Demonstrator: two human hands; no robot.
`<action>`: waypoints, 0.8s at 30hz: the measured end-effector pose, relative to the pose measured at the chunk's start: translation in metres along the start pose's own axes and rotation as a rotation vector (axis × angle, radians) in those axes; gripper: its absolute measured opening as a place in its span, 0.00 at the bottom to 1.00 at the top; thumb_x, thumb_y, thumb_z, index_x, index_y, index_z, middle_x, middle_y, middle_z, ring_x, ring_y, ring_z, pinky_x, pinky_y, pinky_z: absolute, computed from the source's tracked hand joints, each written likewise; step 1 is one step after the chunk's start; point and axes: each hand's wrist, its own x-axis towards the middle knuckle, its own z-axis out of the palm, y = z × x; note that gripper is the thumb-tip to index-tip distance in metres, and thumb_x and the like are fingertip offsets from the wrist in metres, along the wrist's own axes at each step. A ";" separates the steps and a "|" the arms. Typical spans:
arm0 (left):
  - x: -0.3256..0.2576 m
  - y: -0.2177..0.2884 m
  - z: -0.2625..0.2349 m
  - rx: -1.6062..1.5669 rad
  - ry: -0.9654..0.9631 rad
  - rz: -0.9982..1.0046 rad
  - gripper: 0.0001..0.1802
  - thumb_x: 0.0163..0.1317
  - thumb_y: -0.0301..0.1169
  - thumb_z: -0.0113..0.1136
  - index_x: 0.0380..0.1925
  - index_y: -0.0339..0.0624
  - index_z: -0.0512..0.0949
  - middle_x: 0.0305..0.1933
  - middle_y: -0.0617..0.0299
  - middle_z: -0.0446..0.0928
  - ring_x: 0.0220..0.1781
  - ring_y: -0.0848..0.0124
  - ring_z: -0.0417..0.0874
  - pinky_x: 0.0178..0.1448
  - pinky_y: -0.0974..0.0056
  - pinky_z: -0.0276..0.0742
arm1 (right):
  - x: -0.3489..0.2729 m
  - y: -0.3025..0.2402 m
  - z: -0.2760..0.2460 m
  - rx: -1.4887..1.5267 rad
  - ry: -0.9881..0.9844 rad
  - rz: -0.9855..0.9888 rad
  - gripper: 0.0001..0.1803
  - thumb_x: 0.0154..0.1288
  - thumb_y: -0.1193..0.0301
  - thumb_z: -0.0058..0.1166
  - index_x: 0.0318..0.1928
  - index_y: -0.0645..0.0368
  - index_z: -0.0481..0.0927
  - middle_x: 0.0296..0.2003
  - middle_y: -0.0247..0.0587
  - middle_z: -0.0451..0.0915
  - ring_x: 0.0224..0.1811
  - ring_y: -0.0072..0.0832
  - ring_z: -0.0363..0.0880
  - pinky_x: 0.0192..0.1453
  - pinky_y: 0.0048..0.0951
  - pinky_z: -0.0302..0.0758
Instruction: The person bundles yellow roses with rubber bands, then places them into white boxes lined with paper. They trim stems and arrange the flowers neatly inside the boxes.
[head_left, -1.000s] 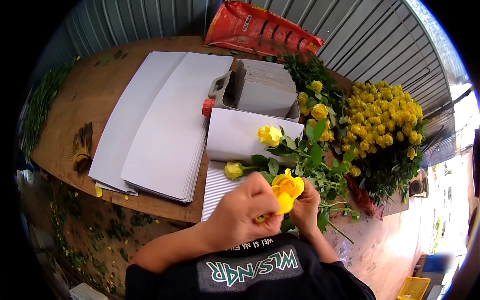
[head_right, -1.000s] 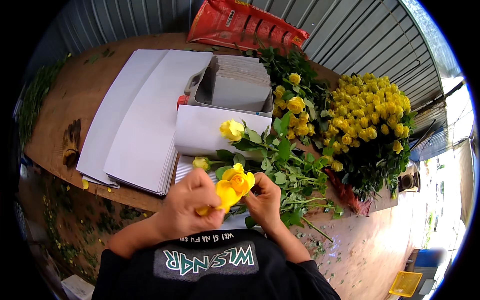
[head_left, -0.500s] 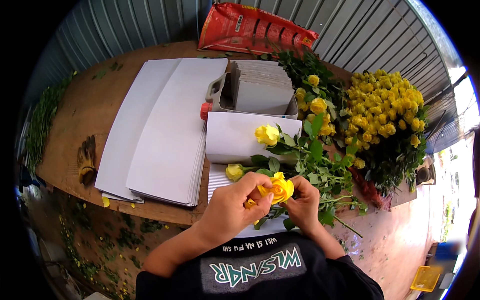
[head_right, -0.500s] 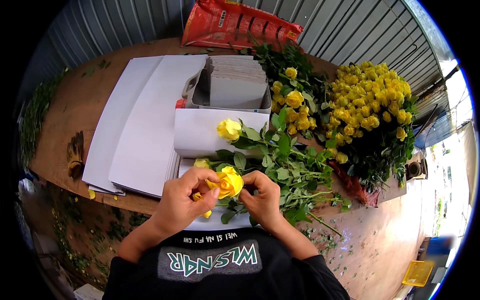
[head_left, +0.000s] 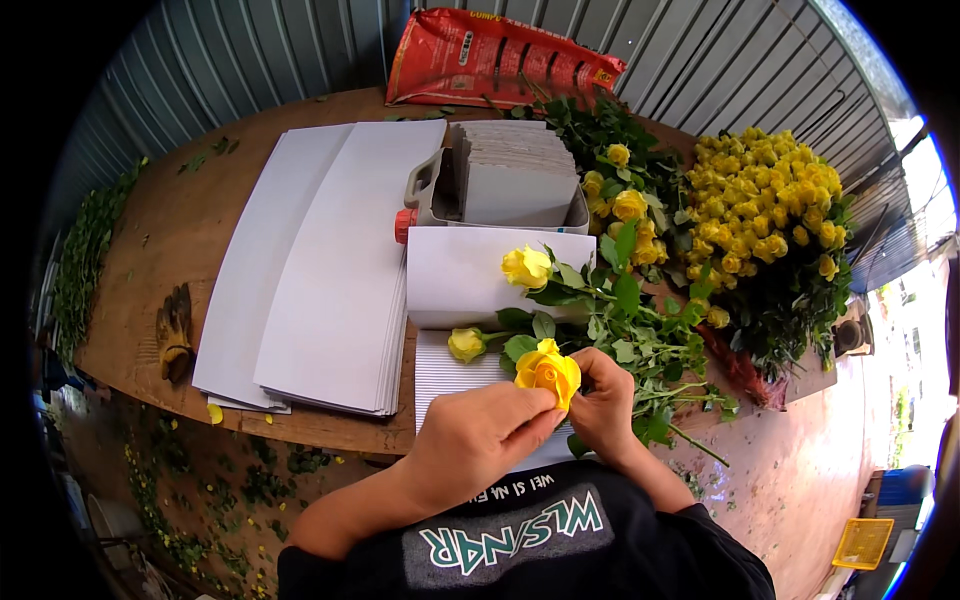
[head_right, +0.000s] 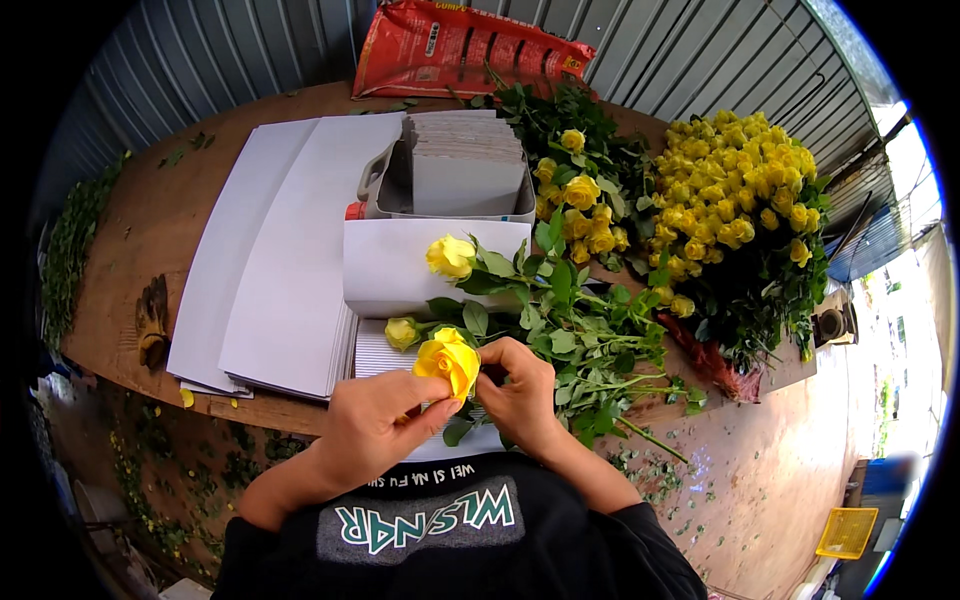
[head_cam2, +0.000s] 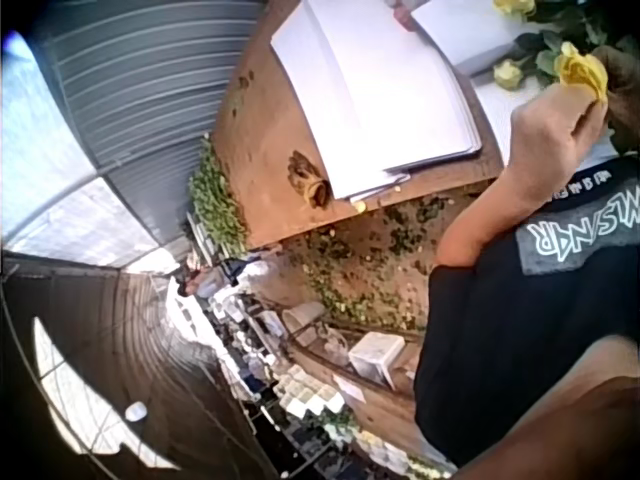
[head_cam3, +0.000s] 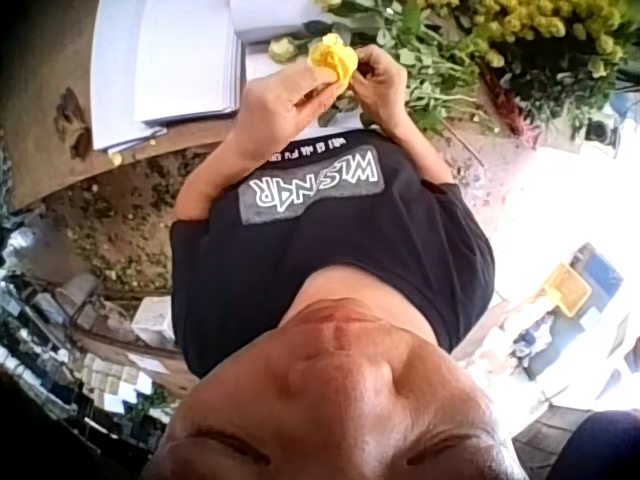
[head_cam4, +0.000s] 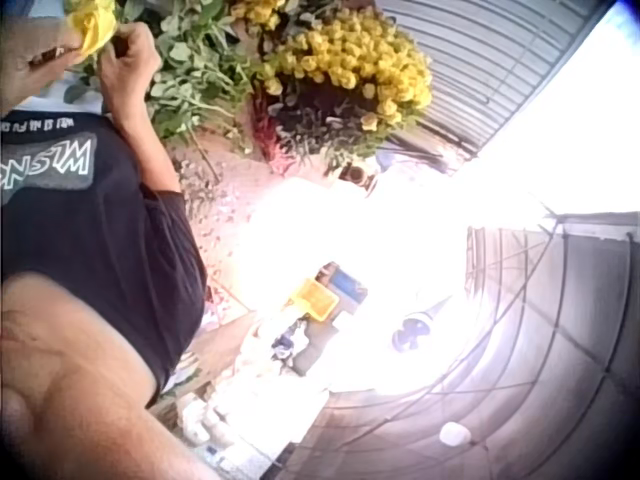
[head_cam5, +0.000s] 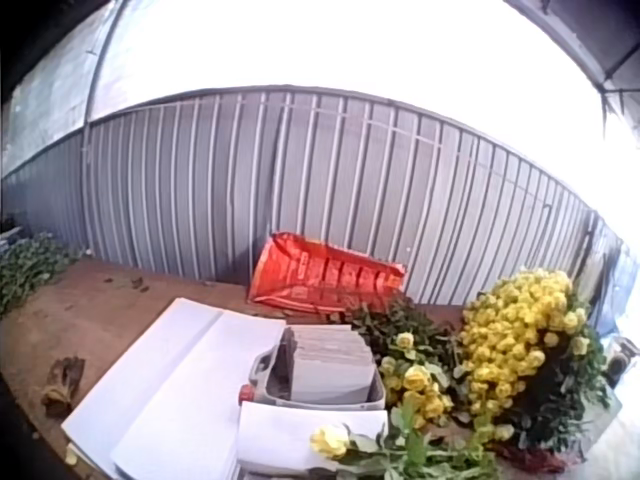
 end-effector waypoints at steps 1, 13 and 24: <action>-0.001 0.000 0.002 0.033 0.022 0.049 0.09 0.49 0.28 0.61 0.31 0.40 0.74 0.20 0.60 0.71 0.19 0.66 0.74 0.22 0.66 0.69 | 0.000 -0.001 0.001 -0.008 0.006 -0.010 0.06 0.47 0.82 0.55 0.29 0.63 0.75 0.23 0.34 0.74 0.22 0.15 0.71 0.26 0.17 0.69; -0.004 -0.009 0.009 0.160 0.033 0.355 0.16 0.43 0.27 0.61 0.35 0.39 0.74 0.19 0.65 0.65 0.18 0.71 0.69 0.21 0.68 0.65 | -0.003 0.006 0.002 -0.067 0.022 -0.054 0.05 0.48 0.80 0.54 0.29 0.63 0.74 0.21 0.40 0.76 0.21 0.21 0.75 0.26 0.20 0.71; -0.003 -0.012 0.007 0.119 0.102 0.475 0.15 0.43 0.24 0.60 0.35 0.39 0.74 0.19 0.65 0.65 0.17 0.71 0.69 0.19 0.68 0.64 | -0.002 0.002 -0.002 -0.144 0.017 -0.151 0.04 0.49 0.81 0.52 0.29 0.64 0.75 0.21 0.40 0.76 0.21 0.23 0.76 0.26 0.20 0.71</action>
